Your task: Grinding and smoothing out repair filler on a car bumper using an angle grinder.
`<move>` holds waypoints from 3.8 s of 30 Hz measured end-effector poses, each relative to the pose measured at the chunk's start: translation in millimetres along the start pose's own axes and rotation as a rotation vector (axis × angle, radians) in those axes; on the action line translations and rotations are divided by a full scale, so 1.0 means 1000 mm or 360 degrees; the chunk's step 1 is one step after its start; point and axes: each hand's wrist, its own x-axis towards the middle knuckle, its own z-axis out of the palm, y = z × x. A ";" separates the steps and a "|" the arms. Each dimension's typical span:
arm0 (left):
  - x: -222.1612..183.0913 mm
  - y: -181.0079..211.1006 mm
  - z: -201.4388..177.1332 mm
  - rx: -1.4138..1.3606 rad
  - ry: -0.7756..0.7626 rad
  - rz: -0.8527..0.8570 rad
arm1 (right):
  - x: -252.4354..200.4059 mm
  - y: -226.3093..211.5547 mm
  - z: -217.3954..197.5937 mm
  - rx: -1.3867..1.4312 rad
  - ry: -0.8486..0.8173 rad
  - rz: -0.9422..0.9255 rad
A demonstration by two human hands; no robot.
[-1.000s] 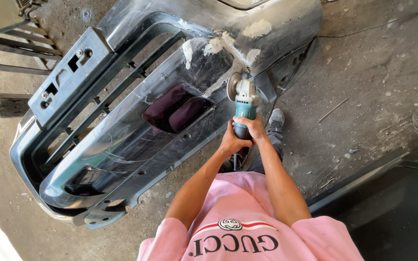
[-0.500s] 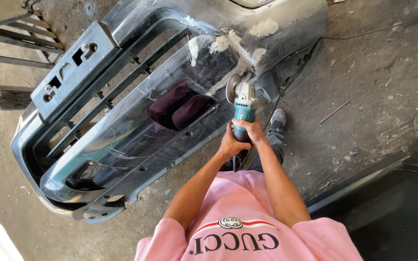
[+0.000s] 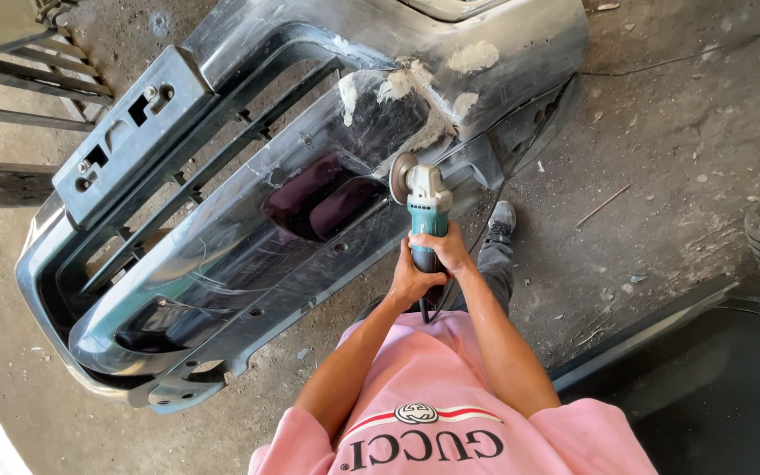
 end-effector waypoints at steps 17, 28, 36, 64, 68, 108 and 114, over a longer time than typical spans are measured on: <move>0.056 0.028 0.035 0.0060 -0.0160 -0.0034 | 0.024 -0.055 -0.032 0.0025 0.0250 0.0022; 0.036 0.026 0.020 0.0058 -0.0062 0.0053 | 0.014 -0.055 -0.012 -0.0040 0.0183 0.0038; 0.016 0.016 0.011 0.0100 -0.0033 0.0033 | 0.004 -0.038 -0.001 -0.0044 0.0152 0.0066; 0.031 0.036 0.015 -0.0059 -0.0110 0.0143 | 0.018 -0.056 -0.007 -0.0212 0.0147 -0.0097; 0.041 0.048 0.019 -0.0050 -0.0135 0.0055 | 0.019 -0.073 -0.006 -0.0136 0.0219 -0.0082; 0.018 -0.021 -0.032 0.0191 -0.0076 0.0023 | 0.003 0.013 0.021 -0.0116 0.0229 -0.0104; -0.002 -0.038 -0.043 0.0222 0.0005 -0.0007 | -0.007 0.035 0.033 -0.0222 0.0132 -0.0070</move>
